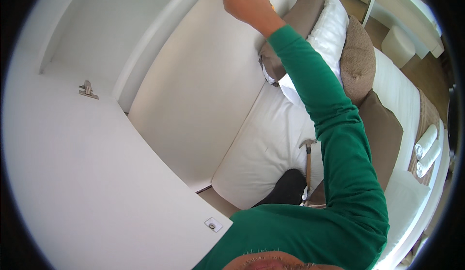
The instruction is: The person is assembling a white wall-mounted shelf unit in a bedroom. They use a screwdriver to tighten screws into the back of the shelf and a hammer to tap the unit into place against the wall. The person works on multiple sections of the shelf, securing them to the wall.
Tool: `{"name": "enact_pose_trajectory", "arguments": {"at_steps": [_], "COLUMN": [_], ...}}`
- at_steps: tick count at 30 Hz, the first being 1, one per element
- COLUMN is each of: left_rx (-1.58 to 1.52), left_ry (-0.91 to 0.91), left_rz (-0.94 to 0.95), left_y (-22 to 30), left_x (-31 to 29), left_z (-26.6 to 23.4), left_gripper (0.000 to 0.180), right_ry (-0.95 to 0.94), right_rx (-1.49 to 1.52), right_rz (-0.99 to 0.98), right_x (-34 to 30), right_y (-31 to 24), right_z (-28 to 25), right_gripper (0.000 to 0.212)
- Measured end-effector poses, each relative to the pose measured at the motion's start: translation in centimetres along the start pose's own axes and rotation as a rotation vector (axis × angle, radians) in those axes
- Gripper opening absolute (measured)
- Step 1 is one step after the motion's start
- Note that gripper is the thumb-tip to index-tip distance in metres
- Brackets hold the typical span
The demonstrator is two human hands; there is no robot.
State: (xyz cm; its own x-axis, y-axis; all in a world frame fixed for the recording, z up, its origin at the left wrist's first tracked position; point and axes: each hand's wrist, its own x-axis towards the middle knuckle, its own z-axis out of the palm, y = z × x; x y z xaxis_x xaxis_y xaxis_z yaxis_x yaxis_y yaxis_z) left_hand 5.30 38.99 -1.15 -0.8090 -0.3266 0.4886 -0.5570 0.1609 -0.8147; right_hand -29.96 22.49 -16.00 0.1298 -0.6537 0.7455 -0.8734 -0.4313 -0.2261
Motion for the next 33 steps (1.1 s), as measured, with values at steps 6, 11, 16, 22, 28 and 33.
{"name": "enact_pose_trajectory", "arguments": {"at_steps": [6, 11, 16, 22, 28, 33], "left_rx": [-0.006, -0.018, -0.029, -0.044, -0.044, -0.051], "left_ry": [-0.085, -0.122, -0.156, -0.189, -0.215, -0.226], "left_rz": [-0.076, -0.107, -0.126, -0.148, -0.163, -0.183], "left_y": [-1.9, -2.2, -2.4, -2.2, -2.1, -2.3], "left_x": [-1.7, -2.6, -3.7, -5.2, -6.3, -7.3], "left_z": [5.1, 7.0, 7.1, 6.8, 6.9, 7.0], "left_gripper": [0.044, 0.039, 0.034, 0.03, 0.027, 0.026], "right_ry": [-0.037, -0.084, -0.018, -0.019, -0.079, -0.064], "right_rx": [-0.013, -0.006, 0.026, 0.001, -0.016, -0.017], "right_rz": [-0.003, -0.005, -0.17, -0.178, -0.17, -0.154], "right_x": [1.7, 2.2, 2.7, 3.3, 4.2, 3.9], "right_y": [-0.6, -0.3, -0.6, -0.7, -0.6, -0.4], "right_z": [0.8, 1.4, 1.6, 2.5, 3.6, 3.5], "right_gripper": [0.045, 0.043, 0.039, 0.042, 0.042, 0.042]}}
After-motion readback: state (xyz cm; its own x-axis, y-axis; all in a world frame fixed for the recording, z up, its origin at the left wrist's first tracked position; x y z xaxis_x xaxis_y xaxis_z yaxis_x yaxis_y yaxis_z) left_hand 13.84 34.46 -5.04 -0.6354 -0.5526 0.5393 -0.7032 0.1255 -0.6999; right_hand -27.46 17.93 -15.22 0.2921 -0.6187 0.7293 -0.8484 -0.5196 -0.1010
